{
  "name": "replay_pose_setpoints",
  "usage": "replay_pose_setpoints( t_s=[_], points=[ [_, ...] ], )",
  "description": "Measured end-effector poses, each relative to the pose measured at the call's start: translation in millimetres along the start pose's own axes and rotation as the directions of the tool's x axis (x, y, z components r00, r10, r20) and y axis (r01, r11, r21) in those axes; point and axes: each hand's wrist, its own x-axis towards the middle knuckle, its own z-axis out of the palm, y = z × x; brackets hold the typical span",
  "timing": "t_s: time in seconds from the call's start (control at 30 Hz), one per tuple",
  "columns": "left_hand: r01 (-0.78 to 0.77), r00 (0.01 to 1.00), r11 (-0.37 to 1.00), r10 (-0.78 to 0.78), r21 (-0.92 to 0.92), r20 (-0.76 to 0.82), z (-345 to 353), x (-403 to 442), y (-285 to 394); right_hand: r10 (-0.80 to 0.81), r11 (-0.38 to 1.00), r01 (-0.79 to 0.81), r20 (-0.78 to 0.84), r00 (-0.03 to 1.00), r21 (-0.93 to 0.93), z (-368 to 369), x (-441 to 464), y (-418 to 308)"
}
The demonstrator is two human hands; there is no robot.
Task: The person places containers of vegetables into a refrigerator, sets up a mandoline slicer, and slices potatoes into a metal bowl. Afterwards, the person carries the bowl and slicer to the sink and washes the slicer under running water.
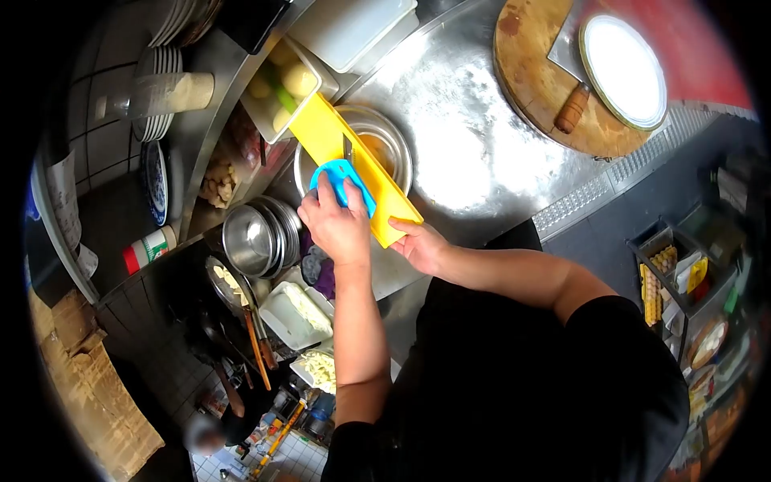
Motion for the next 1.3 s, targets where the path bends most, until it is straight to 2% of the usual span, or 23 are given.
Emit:
replay_pose_setpoints(
  t_s=[0.07,0.17,0.27,0.37,0.57,0.67,0.77,0.83,0.87,0.93,1.03,1.07,1.13,1.2,1.3],
  points=[
    [0.011,1.0,1.0,-0.011,0.003,0.014,0.0,2.1,-2.9,0.013,0.997,-0.018,0.081,0.997,0.069,-1.4,5.3,-4.9],
    [0.015,0.999,1.0,-0.016,0.02,0.036,-0.6,-0.2,-1.7,-0.009,0.999,0.006,0.084,0.996,0.04,-0.5,6.6,2.0],
    [0.02,0.999,1.0,-0.02,0.007,0.041,-3.7,-2.0,-1.1,0.111,0.994,-0.112,-0.084,0.99,-0.01,16.5,-4.4,0.2],
    [0.004,1.0,1.0,-0.004,-0.023,0.021,-3.8,-3.4,-3.3,0.245,0.957,-0.239,-0.015,0.969,0.164,16.4,-5.8,5.2],
    [-0.029,0.998,0.999,0.031,0.036,-0.046,11.6,18.6,-2.6,0.168,0.985,-0.165,-0.1,0.981,0.044,30.3,-7.4,3.4],
    [0.015,0.995,0.996,-0.007,0.084,-0.098,32.7,60.7,-16.5,0.194,0.981,-0.189,-0.252,0.948,0.046,44.0,-10.0,-2.2],
    [-0.118,0.987,0.992,0.122,0.042,-0.109,41.2,84.3,-34.3,0.207,0.978,-0.202,-0.257,0.944,0.047,43.1,-9.4,-2.7],
    [-0.086,0.996,0.996,0.085,-0.026,-0.027,28.0,59.7,-30.0,0.2,0.98,-0.193,-0.266,0.943,0.052,45.5,-11.2,-3.6],
    [-0.072,0.997,0.996,0.073,-0.056,0.016,17.3,43.0,-26.3,0.197,0.98,-0.189,-0.267,0.943,0.058,47.5,-11.4,-3.6],
    [-0.109,0.994,0.989,0.11,-0.096,0.009,5.2,1.8,-24.0,0.212,0.977,-0.204,-0.172,0.962,0.067,34.8,-7.9,1.3],
    [-0.068,0.997,0.994,0.071,-0.088,0.032,-2.7,-26.7,-9.6,0.182,0.981,-0.177,-0.057,0.982,0.083,19.6,1.7,6.1],
    [-0.063,0.998,0.997,0.064,-0.034,0.028,-0.2,-17.6,-6.3,0.175,0.982,-0.173,-0.026,0.984,0.081,19.9,0.2,7.0],
    [-0.049,0.999,0.996,0.048,0.073,0.011,17.4,21.8,-0.2,0.209,0.977,-0.201,-0.145,0.967,0.066,29.7,-5.1,1.7],
    [0.033,0.999,0.995,-0.032,0.098,-0.012,36.0,66.8,-4.1,0.217,0.976,-0.211,-0.209,0.954,0.05,39.6,-8.4,-4.2],
    [-0.021,0.999,0.996,0.024,0.092,-0.034,45.2,94.5,-16.6,0.22,0.975,-0.217,-0.233,0.947,0.036,41.7,-12.9,-6.3]
  ],
)
